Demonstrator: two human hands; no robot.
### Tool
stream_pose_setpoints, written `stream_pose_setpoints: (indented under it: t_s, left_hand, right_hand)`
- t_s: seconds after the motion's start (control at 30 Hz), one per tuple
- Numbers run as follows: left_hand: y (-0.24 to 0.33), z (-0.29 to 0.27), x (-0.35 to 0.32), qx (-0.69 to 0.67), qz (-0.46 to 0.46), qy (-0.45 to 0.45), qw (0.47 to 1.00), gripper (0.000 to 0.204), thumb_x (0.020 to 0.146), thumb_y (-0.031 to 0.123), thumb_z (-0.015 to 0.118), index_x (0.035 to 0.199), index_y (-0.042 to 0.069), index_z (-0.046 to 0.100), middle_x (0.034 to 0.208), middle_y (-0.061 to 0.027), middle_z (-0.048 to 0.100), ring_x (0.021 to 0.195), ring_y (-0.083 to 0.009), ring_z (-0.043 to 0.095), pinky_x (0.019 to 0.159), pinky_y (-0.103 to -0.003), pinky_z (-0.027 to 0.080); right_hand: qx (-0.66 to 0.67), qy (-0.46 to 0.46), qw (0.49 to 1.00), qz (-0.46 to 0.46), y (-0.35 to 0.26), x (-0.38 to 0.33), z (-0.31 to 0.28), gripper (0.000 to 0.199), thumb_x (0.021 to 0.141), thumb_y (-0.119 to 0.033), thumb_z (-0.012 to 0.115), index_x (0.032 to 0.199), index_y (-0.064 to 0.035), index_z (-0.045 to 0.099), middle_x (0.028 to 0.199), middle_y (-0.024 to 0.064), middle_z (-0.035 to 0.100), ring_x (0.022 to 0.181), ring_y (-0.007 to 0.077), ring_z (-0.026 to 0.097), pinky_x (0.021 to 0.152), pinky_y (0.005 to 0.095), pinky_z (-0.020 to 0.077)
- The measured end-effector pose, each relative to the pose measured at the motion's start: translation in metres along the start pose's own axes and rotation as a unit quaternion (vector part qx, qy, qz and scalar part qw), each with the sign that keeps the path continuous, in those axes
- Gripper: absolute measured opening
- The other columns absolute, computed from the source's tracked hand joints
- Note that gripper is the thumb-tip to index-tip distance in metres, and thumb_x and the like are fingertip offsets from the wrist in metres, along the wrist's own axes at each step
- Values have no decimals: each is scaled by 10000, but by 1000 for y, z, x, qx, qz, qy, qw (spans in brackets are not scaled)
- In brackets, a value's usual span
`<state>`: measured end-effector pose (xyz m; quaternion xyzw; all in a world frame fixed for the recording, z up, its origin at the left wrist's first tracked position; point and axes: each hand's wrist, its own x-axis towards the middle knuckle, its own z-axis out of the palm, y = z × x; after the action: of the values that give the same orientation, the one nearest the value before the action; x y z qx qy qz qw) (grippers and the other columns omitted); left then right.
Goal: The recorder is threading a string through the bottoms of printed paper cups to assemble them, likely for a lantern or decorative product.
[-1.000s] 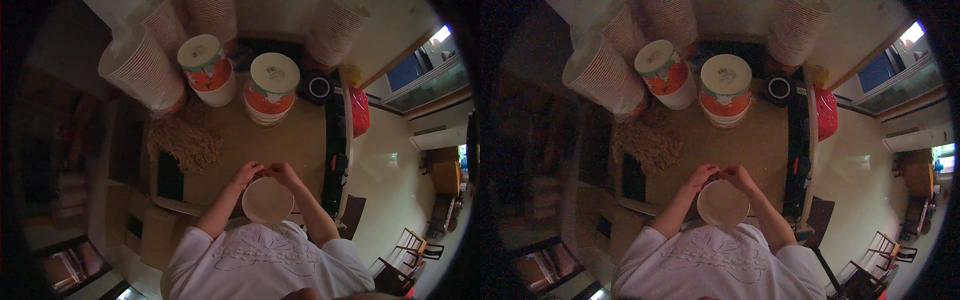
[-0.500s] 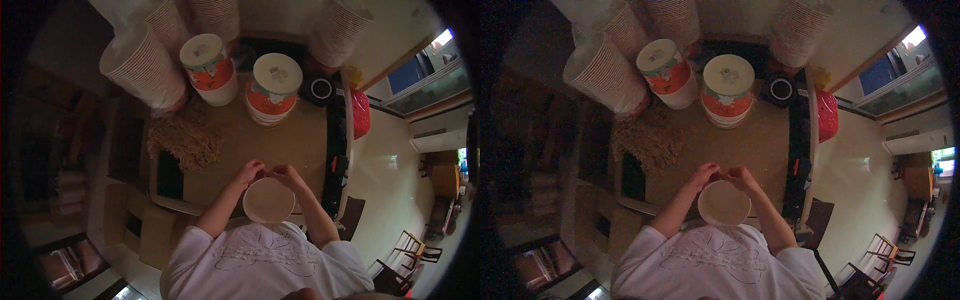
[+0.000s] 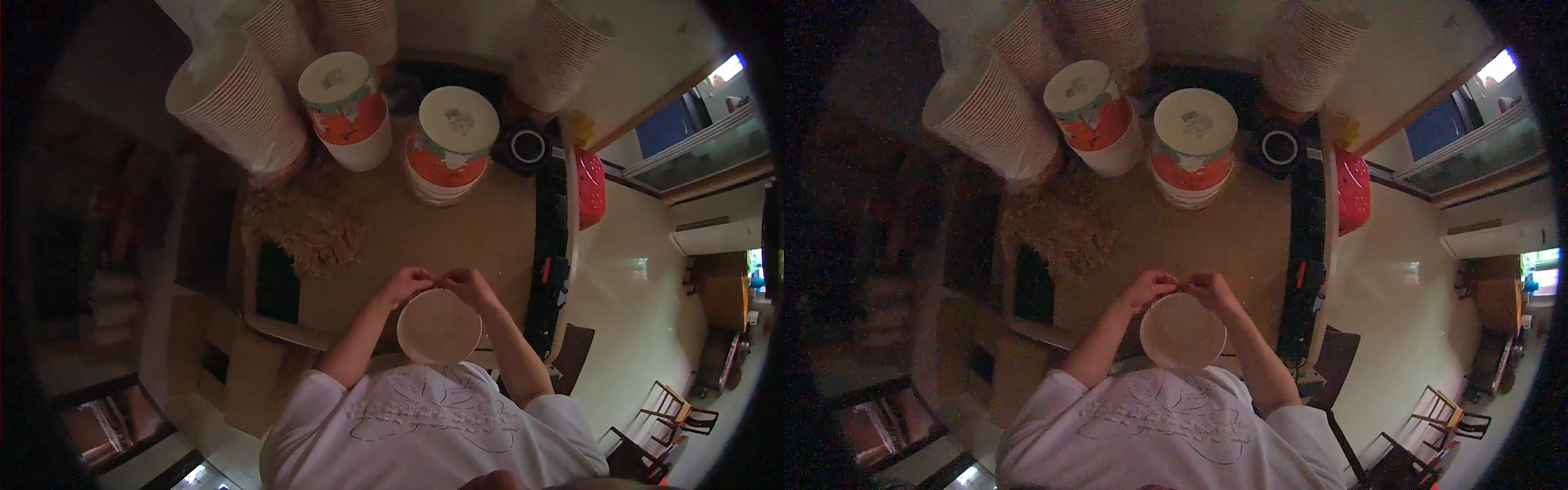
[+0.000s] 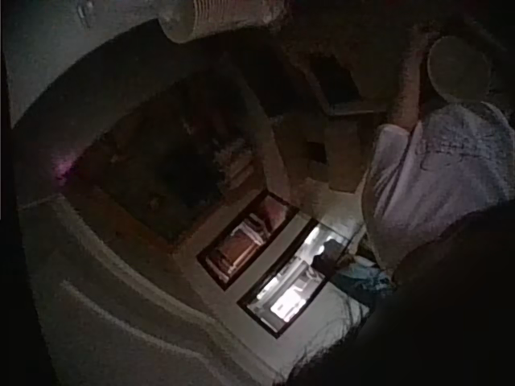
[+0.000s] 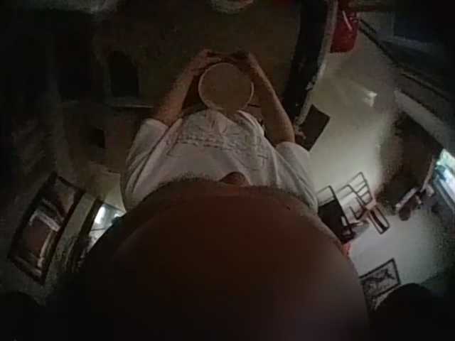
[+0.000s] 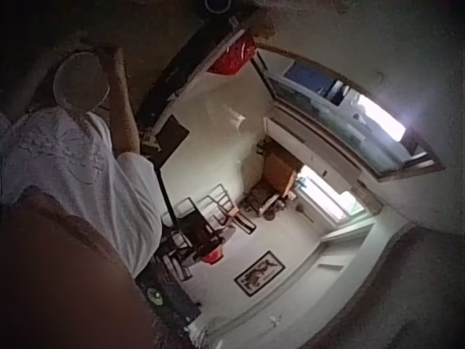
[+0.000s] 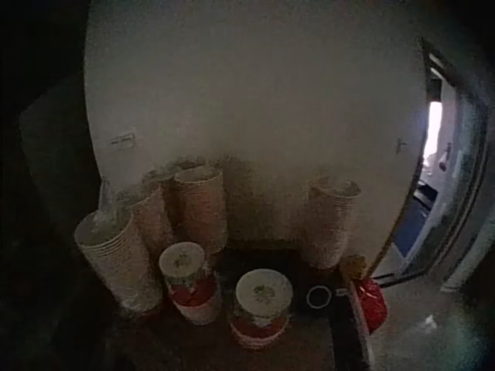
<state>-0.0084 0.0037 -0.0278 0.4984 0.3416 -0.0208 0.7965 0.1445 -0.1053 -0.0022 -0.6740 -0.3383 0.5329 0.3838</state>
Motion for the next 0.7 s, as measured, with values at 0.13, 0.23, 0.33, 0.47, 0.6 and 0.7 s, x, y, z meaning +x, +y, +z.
stream_pose_setpoints:
  t_s: [0.13,0.23,0.33,0.47,0.6,0.7]
  left_hand:
    - [1,0,1,15,-5,4,1000,149,765,80,571,902,27,593,805,-29,589,719,-99,542,630,-239,445]
    - [9,7,-4,-16,4,-8,1000,193,772,68,561,959,27,582,868,-43,592,779,-110,547,686,-254,450]
    - [14,8,-9,-35,22,-2,999,206,770,71,568,971,30,586,873,-50,598,778,-107,549,685,-255,452]
    - [13,8,-9,42,55,17,997,162,759,91,597,907,26,612,822,-44,608,748,-100,554,670,-249,456]
    - [20,11,-13,72,53,31,996,125,749,99,610,851,27,625,786,-38,611,723,-92,552,655,-245,457]
    - [19,11,-12,111,68,37,991,97,739,82,608,816,23,607,743,-23,604,684,-80,551,623,-225,457]
  right_hand:
    - [-52,-3,998,40,-7,5,2,162,746,-174,565,770,-30,634,651,19,580,634,75,508,568,242,415]
    - [-64,2,997,49,-6,5,1,163,750,-179,571,774,-31,635,649,13,577,631,71,504,563,242,412]
    - [-48,-1,998,43,-15,1,1,167,752,-180,578,774,-23,633,653,8,575,629,68,500,561,241,410]
    - [24,0,999,40,6,4,0,167,748,-169,594,768,-6,626,663,8,572,630,64,490,564,232,408]
    - [6,-5,999,32,-2,0,0,156,748,-157,598,774,-6,624,669,14,574,634,63,488,568,228,407]
    - [-20,0,998,52,-5,-1,1,150,751,-149,592,773,-3,616,663,12,570,634,63,488,565,228,405]
